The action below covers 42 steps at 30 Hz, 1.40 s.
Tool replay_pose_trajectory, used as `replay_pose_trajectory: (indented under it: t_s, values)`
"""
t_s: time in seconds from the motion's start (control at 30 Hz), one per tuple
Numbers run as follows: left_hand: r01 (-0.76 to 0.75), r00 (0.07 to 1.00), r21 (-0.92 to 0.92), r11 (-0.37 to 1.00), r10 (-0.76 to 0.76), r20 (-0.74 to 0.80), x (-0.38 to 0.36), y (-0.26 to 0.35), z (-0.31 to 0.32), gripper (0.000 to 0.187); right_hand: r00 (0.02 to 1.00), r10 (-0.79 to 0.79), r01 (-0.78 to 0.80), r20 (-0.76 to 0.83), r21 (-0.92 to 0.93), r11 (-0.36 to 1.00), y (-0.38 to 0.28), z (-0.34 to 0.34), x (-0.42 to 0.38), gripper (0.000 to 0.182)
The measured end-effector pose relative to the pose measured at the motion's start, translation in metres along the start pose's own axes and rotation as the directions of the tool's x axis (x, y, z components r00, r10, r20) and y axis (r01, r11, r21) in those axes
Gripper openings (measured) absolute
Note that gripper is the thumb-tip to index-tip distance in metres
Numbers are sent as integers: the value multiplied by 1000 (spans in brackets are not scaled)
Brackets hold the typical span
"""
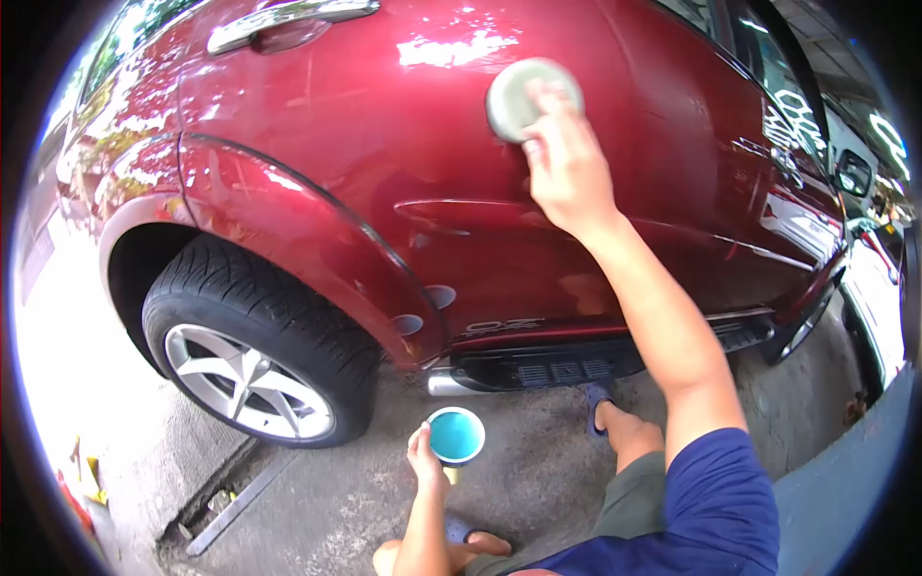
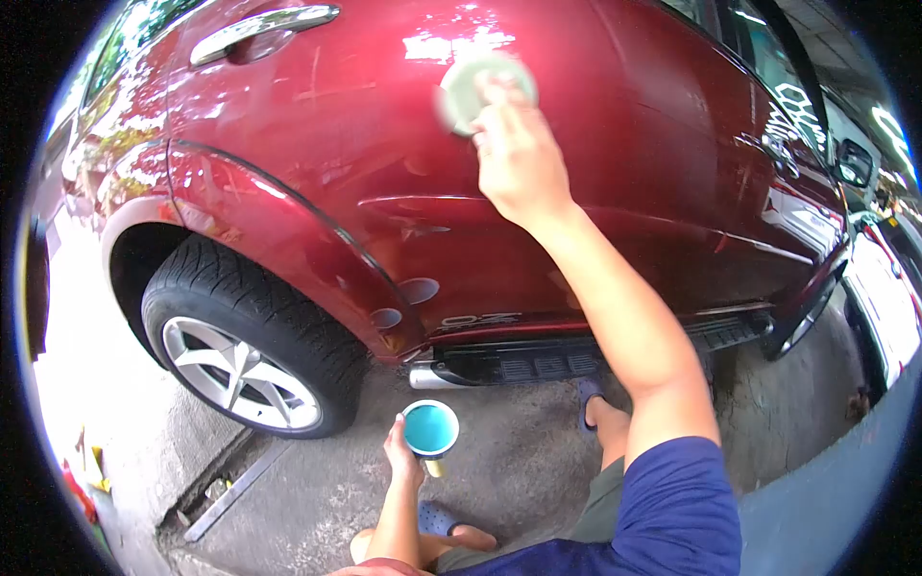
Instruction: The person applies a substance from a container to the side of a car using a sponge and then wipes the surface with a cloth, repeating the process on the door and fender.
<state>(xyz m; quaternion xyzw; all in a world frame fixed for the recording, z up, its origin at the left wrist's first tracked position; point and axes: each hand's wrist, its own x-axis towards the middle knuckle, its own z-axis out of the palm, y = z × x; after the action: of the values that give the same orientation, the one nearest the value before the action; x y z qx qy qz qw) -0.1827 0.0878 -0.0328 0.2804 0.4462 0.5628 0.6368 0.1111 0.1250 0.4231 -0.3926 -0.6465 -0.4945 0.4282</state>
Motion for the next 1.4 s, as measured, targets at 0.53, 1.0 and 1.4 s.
replay_pose_trajectory:
  t_s: [0.53, 1.0, 1.4]
  values:
    - [-70, 990, 244, 967, 98, -106, 31, -6, -26, 53, 972, -176, 134, -154, -255, 958, -9, 88, 118, 30]
    - [-58, 993, 229, 972, 80, -90, 5, 6, -2, 44, 854, -386, 403, 349, 26, 915, 30, 10, 23, 23]
    - [-80, 990, 299, 951, 112, -91, 3, 6, 2, 44, 982, 169, -152, 84, -178, 972, 137, -23, 74, 21]
